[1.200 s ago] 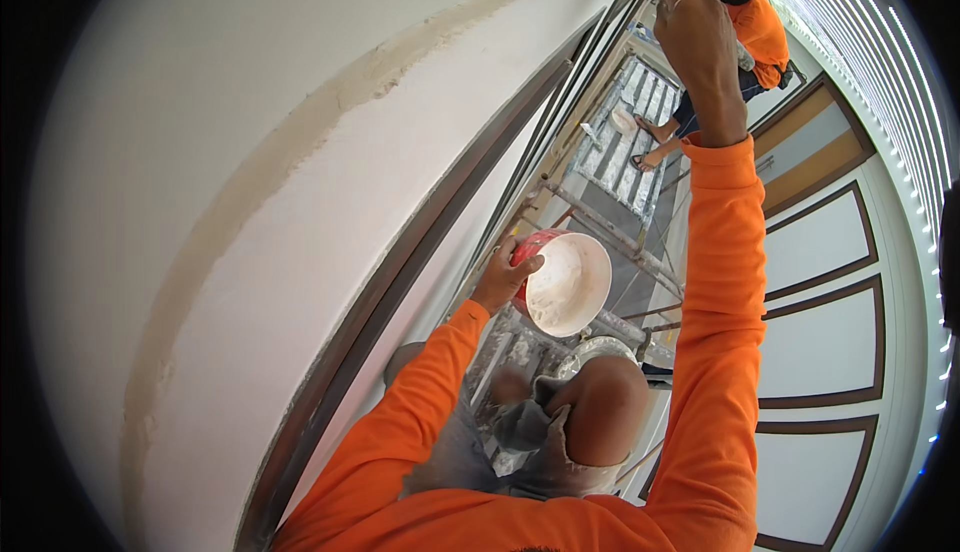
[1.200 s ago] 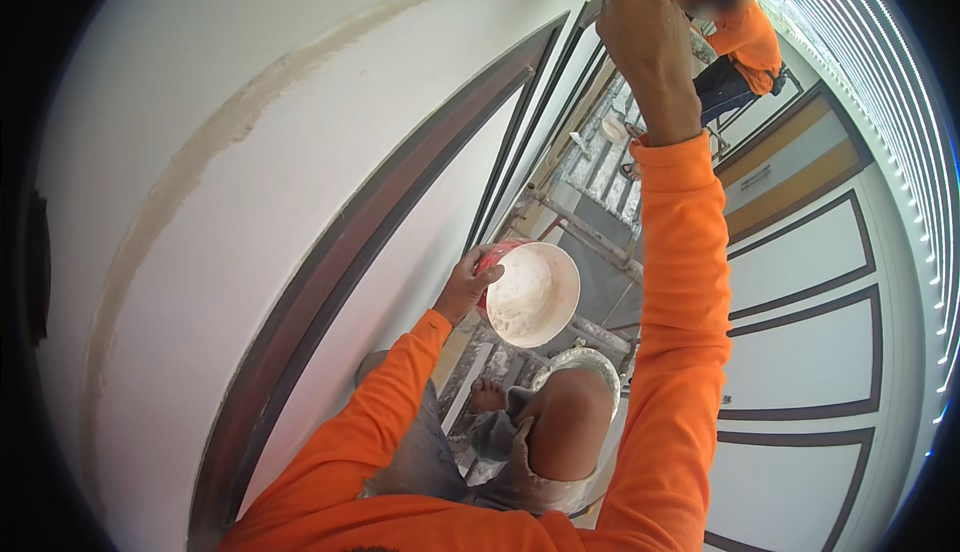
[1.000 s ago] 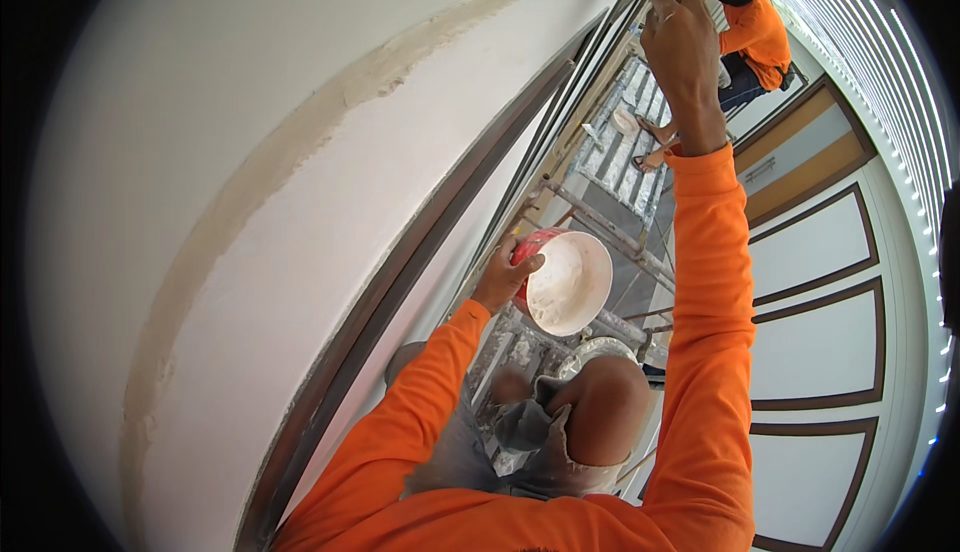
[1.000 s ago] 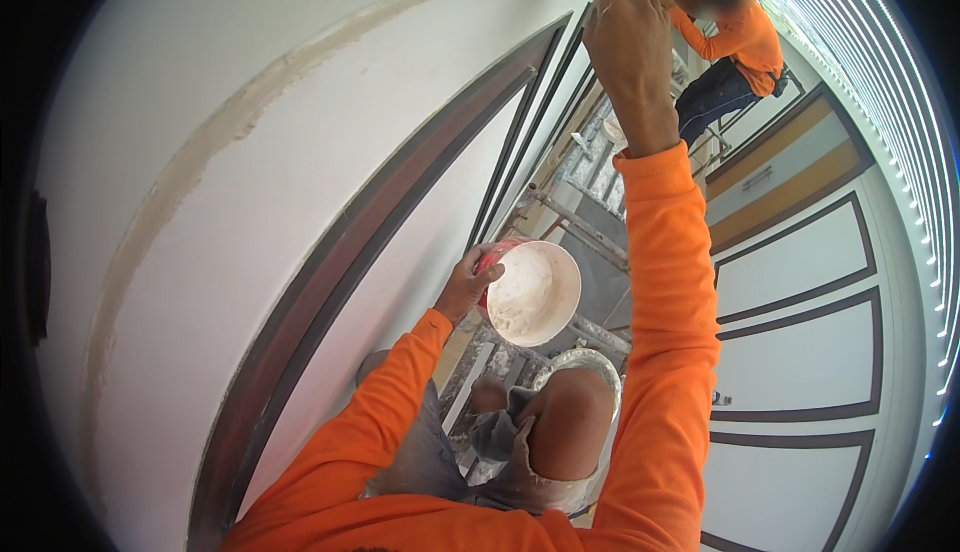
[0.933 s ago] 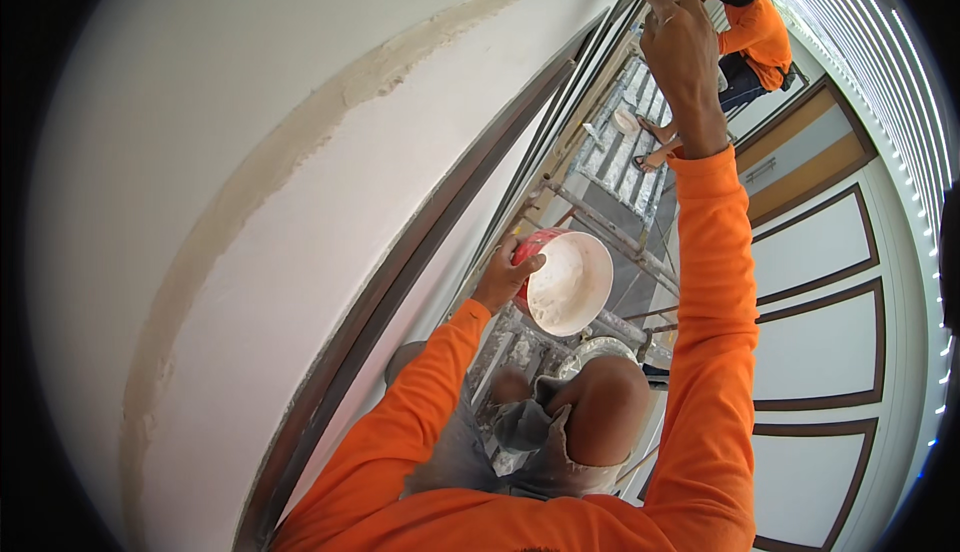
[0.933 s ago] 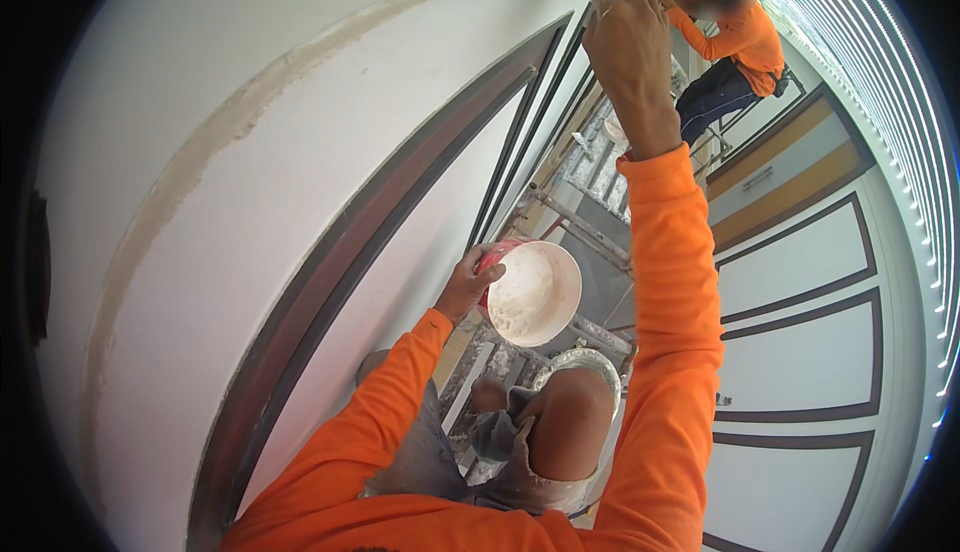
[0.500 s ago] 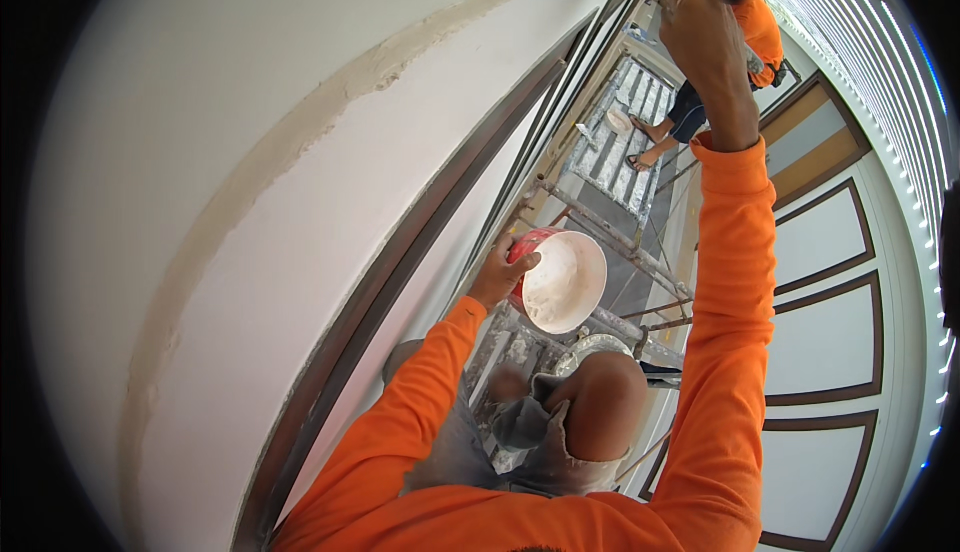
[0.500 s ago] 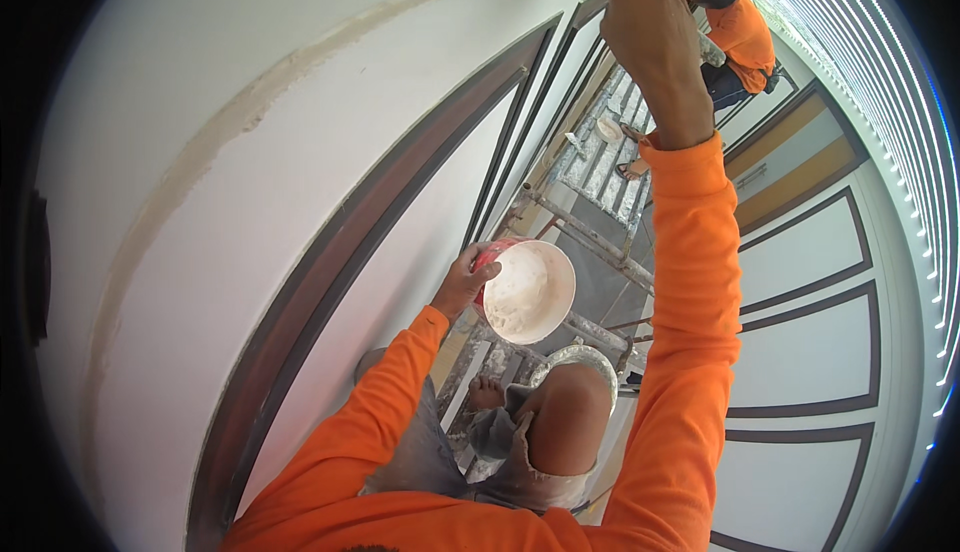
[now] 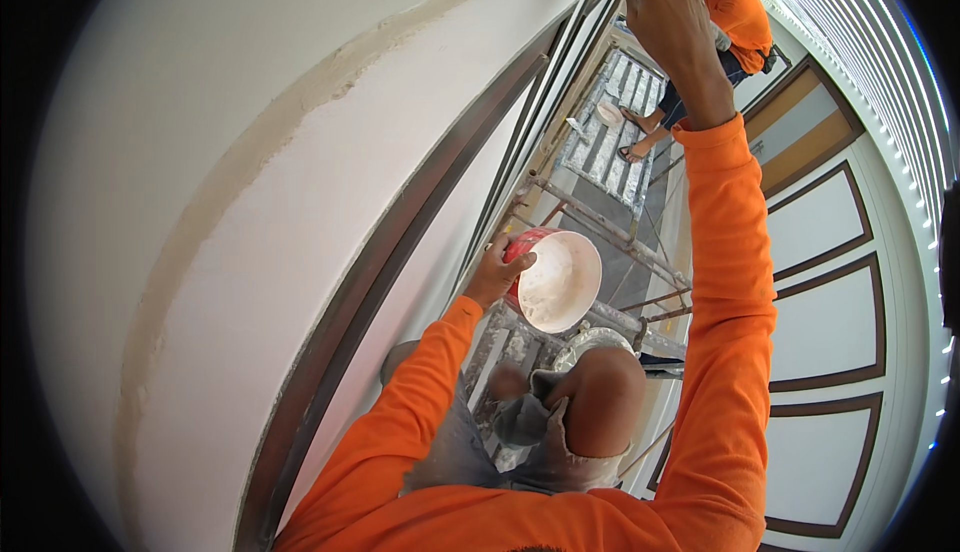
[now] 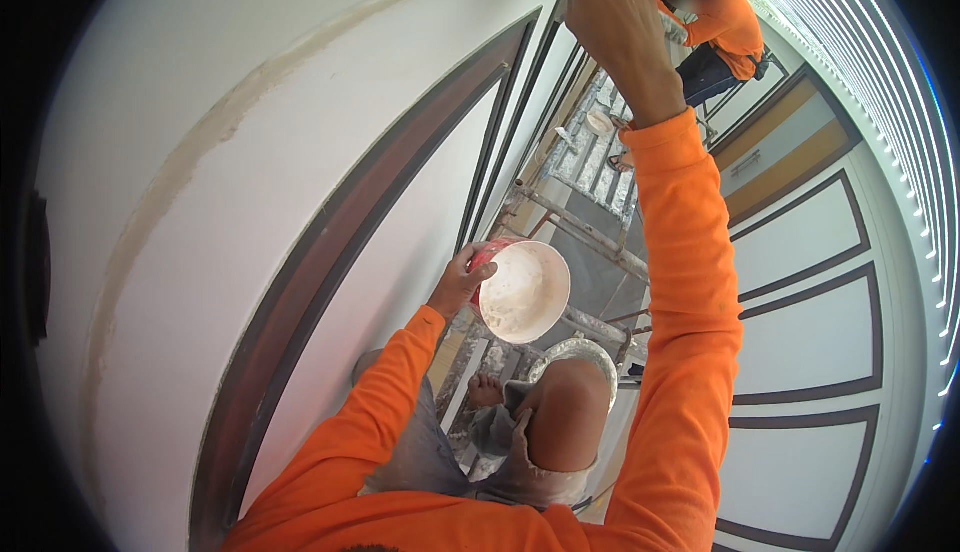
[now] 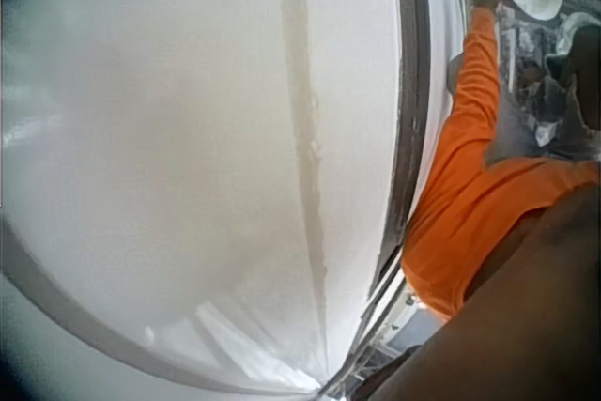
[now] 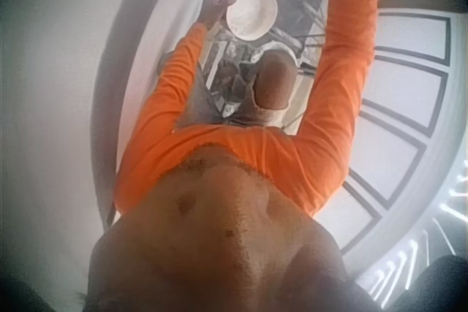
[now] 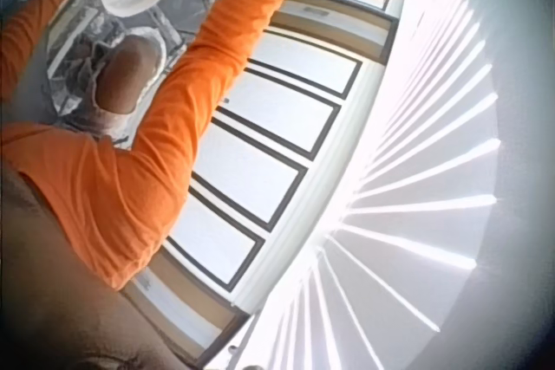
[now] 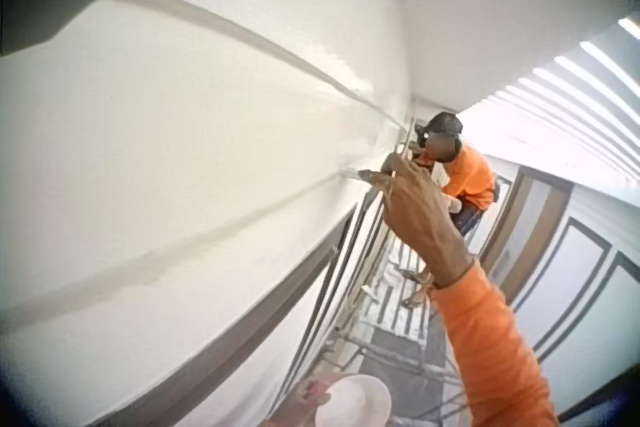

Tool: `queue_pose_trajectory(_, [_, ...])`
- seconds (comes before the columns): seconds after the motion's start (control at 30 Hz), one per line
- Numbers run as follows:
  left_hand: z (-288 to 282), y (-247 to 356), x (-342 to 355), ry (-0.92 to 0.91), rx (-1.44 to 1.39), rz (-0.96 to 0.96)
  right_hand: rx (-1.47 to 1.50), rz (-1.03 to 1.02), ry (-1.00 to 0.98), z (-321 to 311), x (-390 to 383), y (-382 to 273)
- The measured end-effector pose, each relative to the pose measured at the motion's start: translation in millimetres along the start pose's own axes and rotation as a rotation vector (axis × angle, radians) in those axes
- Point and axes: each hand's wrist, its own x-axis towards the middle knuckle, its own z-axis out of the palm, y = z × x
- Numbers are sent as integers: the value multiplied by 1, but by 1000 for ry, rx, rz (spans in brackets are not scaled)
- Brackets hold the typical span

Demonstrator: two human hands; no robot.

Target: The person applies white plaster to a curved ceiling section using a trowel and a small container. They repeatedly scoop plaster from the container and smooth it onto the ceiling surface while standing on scaffolding.

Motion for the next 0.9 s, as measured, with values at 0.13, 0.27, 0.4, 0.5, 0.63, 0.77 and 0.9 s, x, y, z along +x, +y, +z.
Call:
queue_pose_trajectory(0.13, [-2, 6, -3, -2, 21, 15, -53, 74, -83, -20, 10, 3])
queue_pose_trajectory(0.27, [-8, 2, -3, 16, -19, 23, -7, 146, -48, -23, 6, -12])
queue_pose_trajectory(0.4, [-1, 12, -3, -26, 22, 16, -24, 103, 42, 7, -12, -2])
queue_pose_trajectory(0.5, [-5, 12, -3, -45, 5, 5, -89, 86, 142, 30, -15, -8])
queue_pose_trajectory(0.63, [-3, 6, 0, -38, 16, 21, -3, 117, 225, 50, -29, -20])
queue_pose_trajectory(0.77, [-4, 1, 1, -60, 33, 15, 17, 63, 177, 35, -24, -15])
queue_pose_trajectory(0.9, [-4, 9, -4, -77, 24, -22, 1, 6, 15, -8, -6, -9])
